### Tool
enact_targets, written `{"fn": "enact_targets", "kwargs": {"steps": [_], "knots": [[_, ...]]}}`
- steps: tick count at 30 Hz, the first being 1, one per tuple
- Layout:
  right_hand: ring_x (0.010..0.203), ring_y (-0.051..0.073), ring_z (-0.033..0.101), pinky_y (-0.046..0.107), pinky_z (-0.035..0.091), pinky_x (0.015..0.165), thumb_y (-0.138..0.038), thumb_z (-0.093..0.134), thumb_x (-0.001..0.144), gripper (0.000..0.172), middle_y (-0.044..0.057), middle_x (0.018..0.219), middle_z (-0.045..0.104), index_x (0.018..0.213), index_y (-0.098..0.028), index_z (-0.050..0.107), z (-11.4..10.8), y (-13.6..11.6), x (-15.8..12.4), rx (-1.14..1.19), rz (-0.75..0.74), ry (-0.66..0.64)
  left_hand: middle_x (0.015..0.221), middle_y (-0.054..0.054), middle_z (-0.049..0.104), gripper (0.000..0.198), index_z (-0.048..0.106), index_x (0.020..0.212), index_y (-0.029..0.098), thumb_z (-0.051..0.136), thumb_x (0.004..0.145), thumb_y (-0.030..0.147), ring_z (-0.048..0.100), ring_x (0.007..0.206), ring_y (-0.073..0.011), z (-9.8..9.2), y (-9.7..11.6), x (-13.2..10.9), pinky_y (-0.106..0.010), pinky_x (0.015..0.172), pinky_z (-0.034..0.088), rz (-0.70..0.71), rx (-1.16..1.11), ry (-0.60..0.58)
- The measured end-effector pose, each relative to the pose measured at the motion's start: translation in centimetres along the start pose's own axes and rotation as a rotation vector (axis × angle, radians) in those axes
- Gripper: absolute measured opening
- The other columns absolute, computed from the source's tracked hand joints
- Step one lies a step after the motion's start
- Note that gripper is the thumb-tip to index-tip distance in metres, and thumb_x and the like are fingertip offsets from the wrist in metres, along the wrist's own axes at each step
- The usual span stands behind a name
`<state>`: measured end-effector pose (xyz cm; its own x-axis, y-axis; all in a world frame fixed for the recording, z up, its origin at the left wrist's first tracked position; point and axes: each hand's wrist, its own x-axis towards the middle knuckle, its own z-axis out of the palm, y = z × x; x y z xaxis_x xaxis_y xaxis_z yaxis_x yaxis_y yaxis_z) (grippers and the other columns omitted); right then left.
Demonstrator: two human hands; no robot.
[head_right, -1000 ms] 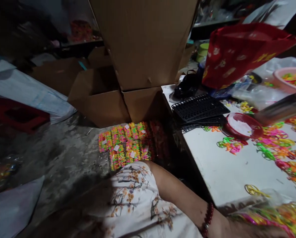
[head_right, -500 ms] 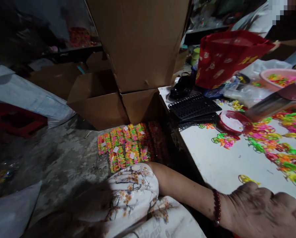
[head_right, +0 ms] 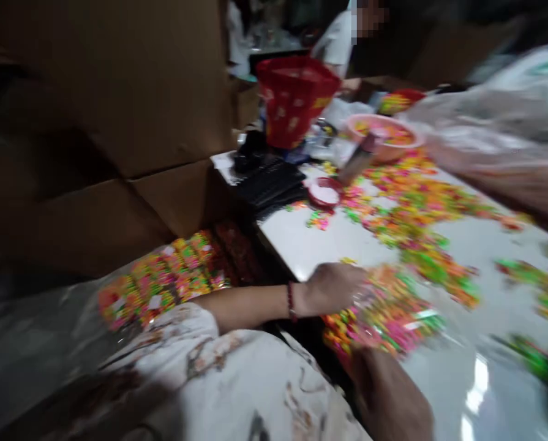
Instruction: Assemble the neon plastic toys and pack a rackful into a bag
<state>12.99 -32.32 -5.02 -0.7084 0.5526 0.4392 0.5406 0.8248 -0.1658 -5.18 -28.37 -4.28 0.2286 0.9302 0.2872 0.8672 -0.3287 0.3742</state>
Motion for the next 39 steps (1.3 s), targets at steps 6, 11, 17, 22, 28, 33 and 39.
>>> {"fn": "enact_targets", "kwargs": {"steps": [6, 11, 17, 22, 28, 33, 39], "knots": [[0.059, 0.014, 0.059, 0.023, 0.044, 0.055, -0.017, 0.047, 0.094, 0.012, 0.001, 0.068, 0.061, 0.085, -0.020, 0.055, -1.9, 1.9, -3.2, -0.040, -0.001, -0.065, 0.088, -0.004, 0.059, 0.005, 0.052, 0.089, 0.018, 0.052, 0.088, 0.022, 0.054, 0.077, -0.0151, -0.9, -1.5, -1.2, -0.028, 0.071, 0.044, 0.126, -0.318, 0.006], [0.059, 0.013, 0.058, 0.022, 0.043, 0.055, -0.016, 0.051, 0.094, 0.008, 0.001, 0.068, 0.061, 0.089, -0.020, 0.056, -2.0, 1.7, -3.8, 0.098, 0.014, -0.082, 0.082, 0.000, 0.054, 0.011, 0.046, 0.082, 0.020, 0.046, 0.081, 0.009, 0.047, 0.071, -0.0133, -0.8, -1.2, -2.6, -0.026, 0.068, 0.040, 0.024, -0.385, -0.010], [0.059, 0.013, 0.053, 0.024, 0.038, 0.055, -0.013, 0.050, 0.094, 0.009, 0.000, 0.067, 0.057, 0.088, -0.018, 0.055, -2.3, 1.2, -2.8, 0.118, -0.015, -0.052, 0.067, 0.002, 0.049, 0.028, 0.044, 0.068, 0.020, 0.053, 0.092, 0.032, 0.043, 0.060, -0.0122, 0.5, 0.1, -1.6, -0.026, 0.058, 0.033, -0.176, -0.278, 0.092], [0.057, 0.013, 0.047, 0.026, 0.033, 0.054, -0.010, 0.051, 0.093, 0.013, -0.001, 0.065, 0.052, 0.083, -0.018, 0.052, -2.3, 1.5, -2.9, 0.114, -0.029, -0.030, 0.063, 0.002, 0.049, 0.035, 0.043, 0.066, 0.020, 0.051, 0.094, 0.039, 0.042, 0.057, -0.0113, 0.2, 0.5, -1.3, -0.026, 0.056, 0.030, -0.098, -0.209, 0.119], [0.054, 0.012, 0.045, 0.026, 0.032, 0.052, -0.013, 0.047, 0.095, 0.018, -0.002, 0.062, 0.050, 0.079, -0.019, 0.050, -2.4, 1.6, -3.6, 0.138, -0.052, -0.112, 0.073, -0.001, 0.055, 0.022, 0.047, 0.075, 0.019, 0.047, 0.096, 0.027, 0.048, 0.065, -0.0135, -1.0, -1.1, -4.0, -0.027, 0.061, 0.036, -0.032, -0.097, 0.073], [0.053, 0.013, 0.050, 0.026, 0.038, 0.053, -0.018, 0.044, 0.098, 0.022, -0.002, 0.059, 0.052, 0.077, -0.021, 0.052, -2.2, 1.4, -4.1, 0.184, -0.119, -0.131, 0.070, -0.002, 0.057, 0.029, 0.050, 0.074, 0.019, 0.038, 0.099, 0.027, 0.052, 0.063, -0.0136, -2.0, -2.4, -7.3, -0.027, 0.061, 0.038, 0.112, 0.026, -0.030], [0.071, 0.019, 0.067, 0.028, 0.052, 0.062, -0.023, 0.045, 0.094, 0.024, 0.005, 0.083, 0.072, 0.108, -0.026, 0.064, -3.5, 2.4, -3.2, 0.271, -0.317, -0.137, 0.066, -0.002, 0.061, 0.030, 0.054, 0.072, 0.019, 0.044, 0.096, 0.035, 0.056, 0.060, -0.0137, -3.7, -3.0, -10.0, -0.027, 0.054, 0.040, 0.300, 0.068, -0.168]]}}
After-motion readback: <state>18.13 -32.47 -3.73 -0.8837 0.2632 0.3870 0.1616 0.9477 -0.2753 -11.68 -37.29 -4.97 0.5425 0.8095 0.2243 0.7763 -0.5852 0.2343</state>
